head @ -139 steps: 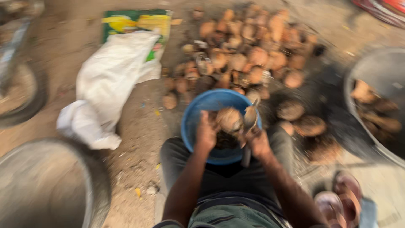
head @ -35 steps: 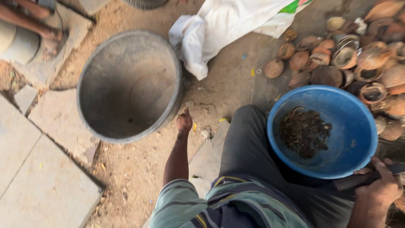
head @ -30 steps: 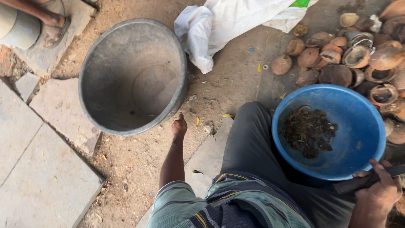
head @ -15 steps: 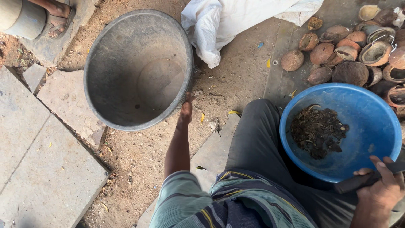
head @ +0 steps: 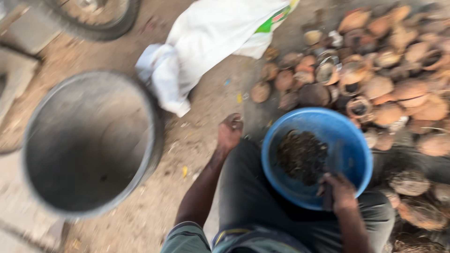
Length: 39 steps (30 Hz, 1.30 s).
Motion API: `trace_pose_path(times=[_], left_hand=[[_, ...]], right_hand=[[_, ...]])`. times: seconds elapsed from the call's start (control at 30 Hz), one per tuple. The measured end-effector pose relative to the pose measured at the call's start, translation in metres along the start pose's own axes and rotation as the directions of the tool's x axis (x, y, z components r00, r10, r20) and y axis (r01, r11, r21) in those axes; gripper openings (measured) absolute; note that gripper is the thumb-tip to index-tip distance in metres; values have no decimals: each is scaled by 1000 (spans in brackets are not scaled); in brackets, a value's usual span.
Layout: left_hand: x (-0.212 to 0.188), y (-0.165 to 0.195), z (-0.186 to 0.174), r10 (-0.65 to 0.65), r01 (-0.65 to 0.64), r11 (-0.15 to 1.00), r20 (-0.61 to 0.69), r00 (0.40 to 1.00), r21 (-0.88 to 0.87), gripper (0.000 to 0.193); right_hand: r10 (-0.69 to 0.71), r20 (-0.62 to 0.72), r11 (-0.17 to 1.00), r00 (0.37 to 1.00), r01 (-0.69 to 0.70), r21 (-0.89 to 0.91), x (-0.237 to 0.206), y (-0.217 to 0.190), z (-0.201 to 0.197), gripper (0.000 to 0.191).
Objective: The person sits on the ground and uses a knife to scrape coconut meat from the inside of coconut shells into a blue bowl. The person repeatedly picks up shells, scrapes the interior, and discards the empty shells into a nearby pile.
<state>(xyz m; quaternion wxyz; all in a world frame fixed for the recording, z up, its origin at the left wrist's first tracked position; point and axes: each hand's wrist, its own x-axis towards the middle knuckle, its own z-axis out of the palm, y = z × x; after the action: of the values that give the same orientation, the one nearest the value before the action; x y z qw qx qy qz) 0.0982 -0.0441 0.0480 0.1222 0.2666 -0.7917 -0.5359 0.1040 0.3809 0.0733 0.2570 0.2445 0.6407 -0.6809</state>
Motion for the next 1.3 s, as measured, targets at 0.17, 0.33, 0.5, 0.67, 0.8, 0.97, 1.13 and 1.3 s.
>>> trace_pose_path(times=[0.17, 0.33, 0.5, 0.67, 0.8, 0.97, 1.13, 1.3], left_hand=[[91, 11, 102, 37, -96, 877, 133, 990, 471, 66], [144, 22, 134, -348, 195, 751, 127, 929, 631, 107], [155, 3, 139, -197, -50, 712, 268, 943, 701, 100], [122, -1, 124, -68, 153, 550, 139, 988, -821, 60], [24, 31, 82, 79, 497, -69, 492, 867, -865, 65], [-37, 87, 81, 224, 637, -87, 608, 762, -766, 77], [-46, 107, 107, 133, 668, -82, 656, 743, -740, 74], [-61, 113, 121, 159, 564, 166, 586, 794, -809, 56]], right_hand=[[-42, 13, 987, 999, 43, -154, -28, 3, 14, 27], [43, -10, 969, 999, -44, -244, -50, -2, 18, 37], [175, -72, 943, 982, -188, -274, -46, 6, 17, 46], [9, 107, 980, 994, 12, -199, -37, 3, 25, 39], [-102, 241, 991, 965, 119, -60, -43, -22, 58, 36], [-561, 397, 484, 727, 676, -556, -85, -75, 79, 44], [-473, 470, 74, 746, 565, -822, -130, -101, 62, 45], [-412, 488, -109, 769, 490, -865, -148, -101, 35, 44]])
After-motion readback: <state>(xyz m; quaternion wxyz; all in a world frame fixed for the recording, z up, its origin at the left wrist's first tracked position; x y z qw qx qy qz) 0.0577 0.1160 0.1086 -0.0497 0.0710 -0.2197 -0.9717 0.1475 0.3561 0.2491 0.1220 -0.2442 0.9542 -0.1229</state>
